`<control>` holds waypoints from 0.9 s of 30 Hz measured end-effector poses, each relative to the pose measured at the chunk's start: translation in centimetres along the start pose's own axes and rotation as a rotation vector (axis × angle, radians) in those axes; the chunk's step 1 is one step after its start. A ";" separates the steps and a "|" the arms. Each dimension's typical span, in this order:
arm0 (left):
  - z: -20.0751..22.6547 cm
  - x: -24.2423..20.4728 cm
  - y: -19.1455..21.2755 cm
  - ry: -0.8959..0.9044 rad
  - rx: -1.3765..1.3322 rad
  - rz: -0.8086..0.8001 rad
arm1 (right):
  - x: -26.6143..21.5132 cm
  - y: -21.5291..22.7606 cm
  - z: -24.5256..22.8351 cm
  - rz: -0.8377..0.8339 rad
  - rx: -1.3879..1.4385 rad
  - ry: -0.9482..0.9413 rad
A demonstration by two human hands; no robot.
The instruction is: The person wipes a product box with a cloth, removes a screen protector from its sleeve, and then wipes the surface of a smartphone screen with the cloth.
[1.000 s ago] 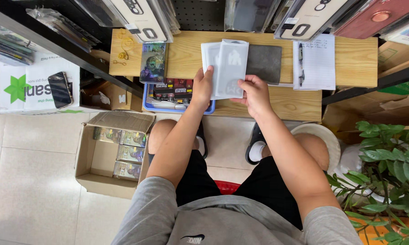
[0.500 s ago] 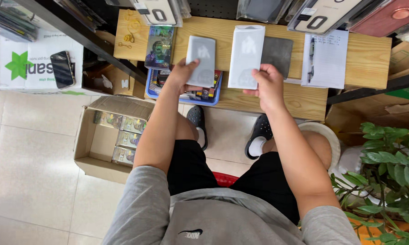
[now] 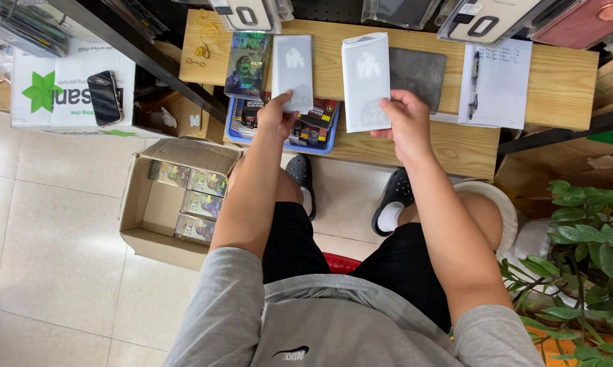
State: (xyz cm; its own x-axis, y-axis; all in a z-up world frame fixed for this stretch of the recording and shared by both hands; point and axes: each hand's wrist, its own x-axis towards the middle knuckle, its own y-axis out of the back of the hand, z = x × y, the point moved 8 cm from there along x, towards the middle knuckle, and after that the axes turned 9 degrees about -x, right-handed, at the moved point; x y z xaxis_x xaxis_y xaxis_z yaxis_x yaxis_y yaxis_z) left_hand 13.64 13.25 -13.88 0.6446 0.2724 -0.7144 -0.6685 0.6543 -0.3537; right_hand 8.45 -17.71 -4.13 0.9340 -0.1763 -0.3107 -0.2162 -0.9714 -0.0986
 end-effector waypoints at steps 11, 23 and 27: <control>-0.9 2.2 1.1 -0.036 -0.045 0.110 | -0.9 0.2 -0.9 0.006 -0.024 0.008; 1.1 3.7 0.3 -0.147 0.175 0.040 | -0.9 0.0 -0.9 -0.010 -0.046 0.016; 1.3 2.5 -0.9 -0.135 0.214 -0.012 | -0.6 0.2 -0.3 -0.010 -0.053 0.020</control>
State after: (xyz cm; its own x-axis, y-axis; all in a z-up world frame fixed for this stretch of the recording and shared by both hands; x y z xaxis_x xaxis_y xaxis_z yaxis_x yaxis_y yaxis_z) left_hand 16.33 14.27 -14.62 0.7051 0.3464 -0.6187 -0.5763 0.7884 -0.2153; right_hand 7.98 -17.88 -3.64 0.9418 -0.1689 -0.2907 -0.1916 -0.9801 -0.0511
